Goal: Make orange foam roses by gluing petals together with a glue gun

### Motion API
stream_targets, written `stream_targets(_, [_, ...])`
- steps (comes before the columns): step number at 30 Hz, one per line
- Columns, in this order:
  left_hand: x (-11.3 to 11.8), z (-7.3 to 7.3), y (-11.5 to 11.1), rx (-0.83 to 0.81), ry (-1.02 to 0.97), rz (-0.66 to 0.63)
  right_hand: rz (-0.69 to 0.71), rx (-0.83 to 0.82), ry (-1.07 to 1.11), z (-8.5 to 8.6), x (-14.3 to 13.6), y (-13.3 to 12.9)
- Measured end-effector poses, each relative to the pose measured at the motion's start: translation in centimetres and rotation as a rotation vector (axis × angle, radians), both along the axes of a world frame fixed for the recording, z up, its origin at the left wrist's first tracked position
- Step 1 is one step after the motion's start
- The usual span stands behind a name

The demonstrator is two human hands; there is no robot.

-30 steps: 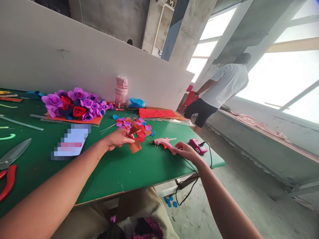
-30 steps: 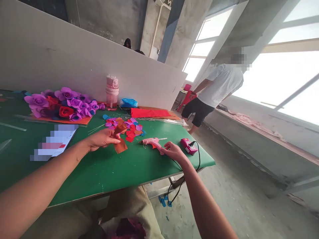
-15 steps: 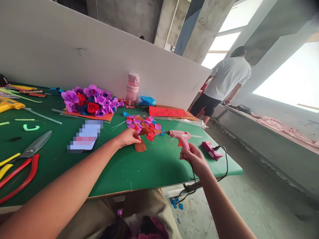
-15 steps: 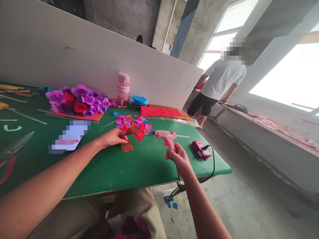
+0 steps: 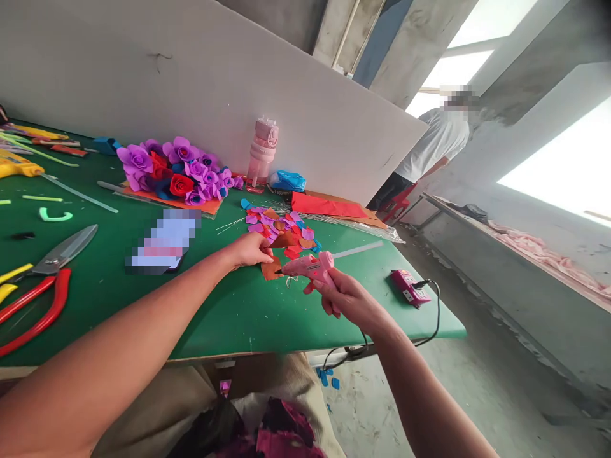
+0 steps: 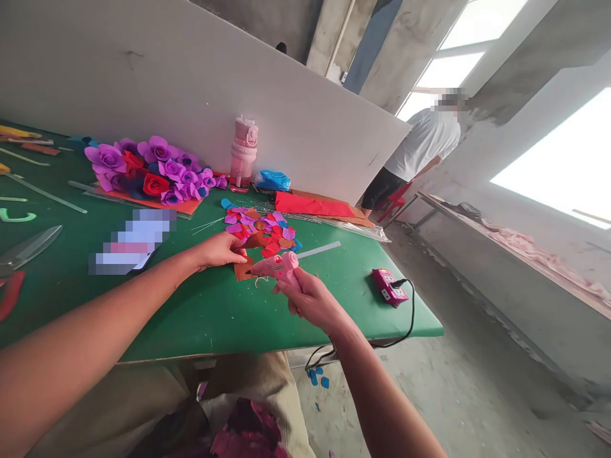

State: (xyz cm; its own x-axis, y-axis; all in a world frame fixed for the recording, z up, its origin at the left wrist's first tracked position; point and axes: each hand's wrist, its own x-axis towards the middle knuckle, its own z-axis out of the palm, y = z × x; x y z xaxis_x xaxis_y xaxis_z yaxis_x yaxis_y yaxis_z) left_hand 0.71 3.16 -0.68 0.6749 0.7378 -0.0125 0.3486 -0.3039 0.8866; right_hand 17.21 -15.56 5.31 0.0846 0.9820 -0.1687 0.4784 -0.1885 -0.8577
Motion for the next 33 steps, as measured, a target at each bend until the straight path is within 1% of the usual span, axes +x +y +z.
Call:
stream_targets(6, [-0.2,0.3,-0.2,0.02,0.035,-0.028,0.028,-0.02,-0.155,0.1,-0.6,1.0])
stream_targets(11, [-0.1,0.1,-0.1,0.017,0.039,-0.037,0.049,0.039,-0.234,-0.1,-0.4,1.2])
stream_targets(17, [-0.1,0.0,-0.2,0.049,0.05,-0.04,0.084,0.065,-0.267,-0.4,-0.2,1.5])
stream_targets(24, [-0.1,0.0,-0.1,0.061,0.069,-0.038,0.088,0.093,-0.312,-0.8,-0.1,1.6])
stream_targets(33, [-0.1,0.0,-0.1,0.035,0.04,-0.037,0.106,0.1,-0.374,-0.5,0.0,1.6])
